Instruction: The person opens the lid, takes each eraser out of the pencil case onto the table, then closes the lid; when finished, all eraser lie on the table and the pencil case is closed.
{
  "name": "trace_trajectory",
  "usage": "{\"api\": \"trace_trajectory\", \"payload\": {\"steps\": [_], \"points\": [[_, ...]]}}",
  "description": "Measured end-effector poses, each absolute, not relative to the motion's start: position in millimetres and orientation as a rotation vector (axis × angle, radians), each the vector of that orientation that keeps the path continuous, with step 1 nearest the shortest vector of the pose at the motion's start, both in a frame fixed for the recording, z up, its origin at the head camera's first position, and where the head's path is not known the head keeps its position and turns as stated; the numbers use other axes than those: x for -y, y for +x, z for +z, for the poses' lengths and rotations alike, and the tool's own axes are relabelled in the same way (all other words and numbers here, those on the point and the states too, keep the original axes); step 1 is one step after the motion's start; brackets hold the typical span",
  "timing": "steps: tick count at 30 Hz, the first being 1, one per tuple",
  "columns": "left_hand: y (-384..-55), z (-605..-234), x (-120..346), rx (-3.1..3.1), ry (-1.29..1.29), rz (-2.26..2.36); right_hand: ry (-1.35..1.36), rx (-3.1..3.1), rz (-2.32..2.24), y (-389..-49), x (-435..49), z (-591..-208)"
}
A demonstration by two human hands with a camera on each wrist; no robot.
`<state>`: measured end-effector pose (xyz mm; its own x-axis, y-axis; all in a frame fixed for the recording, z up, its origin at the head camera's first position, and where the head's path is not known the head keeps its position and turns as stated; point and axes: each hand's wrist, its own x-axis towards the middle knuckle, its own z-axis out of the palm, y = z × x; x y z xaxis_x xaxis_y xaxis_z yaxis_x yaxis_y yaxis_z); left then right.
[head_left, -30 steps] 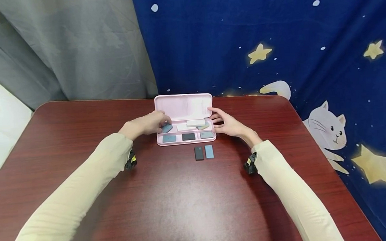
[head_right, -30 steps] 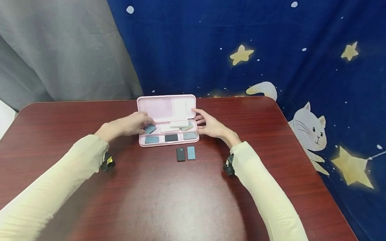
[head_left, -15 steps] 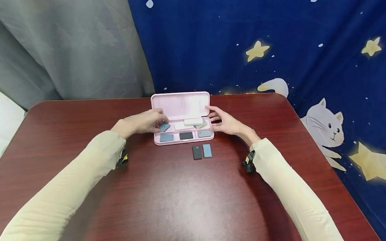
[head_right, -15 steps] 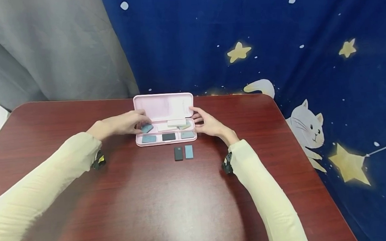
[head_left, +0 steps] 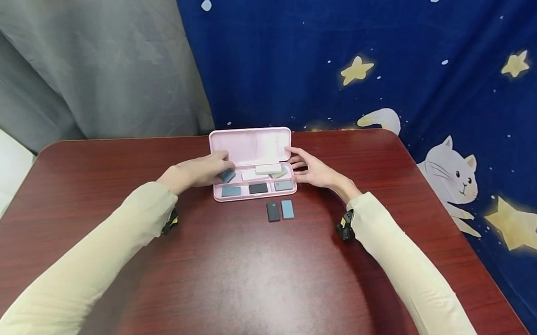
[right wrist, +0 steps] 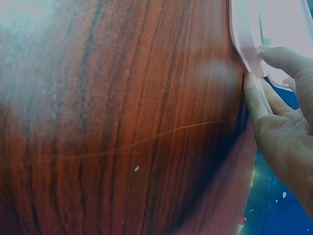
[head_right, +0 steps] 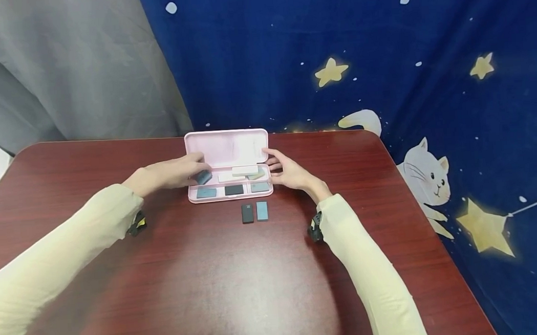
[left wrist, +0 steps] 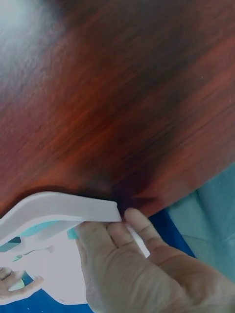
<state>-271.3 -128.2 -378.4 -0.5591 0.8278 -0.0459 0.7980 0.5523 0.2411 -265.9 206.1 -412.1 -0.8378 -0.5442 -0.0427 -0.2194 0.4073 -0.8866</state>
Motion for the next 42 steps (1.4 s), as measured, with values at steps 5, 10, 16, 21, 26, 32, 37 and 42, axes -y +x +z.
{"api": "trace_trajectory", "payload": {"steps": [5,10,16,21,26,32,37,42], "points": [[-272,-378,132,-2.652,1.344,0.386,-0.655,-2.351,-1.396,-267,-205,-410],[-273,-370,135,-2.665,1.508,0.231,-0.660,-2.335,-1.402,-268,-202,-407],[-276,-358,130,-2.722,1.613,0.120,-0.651,-2.328,-1.413,-267,-202,-404],[-279,-366,126,-2.691,1.476,0.480,-0.644,-2.322,-1.427,-266,-203,-406],[-275,-379,124,-2.653,1.350,0.802,-0.656,-2.311,-1.444,-265,-204,-409],[-266,-388,123,-2.688,1.174,0.982,-0.654,-2.307,-1.454,-264,-203,-410],[-256,-392,122,-2.736,1.017,1.235,-0.653,-2.314,-1.443,-265,-204,-411],[-239,-396,121,-2.757,0.939,1.406,-0.658,-2.310,-1.449,-265,-204,-412]]}}
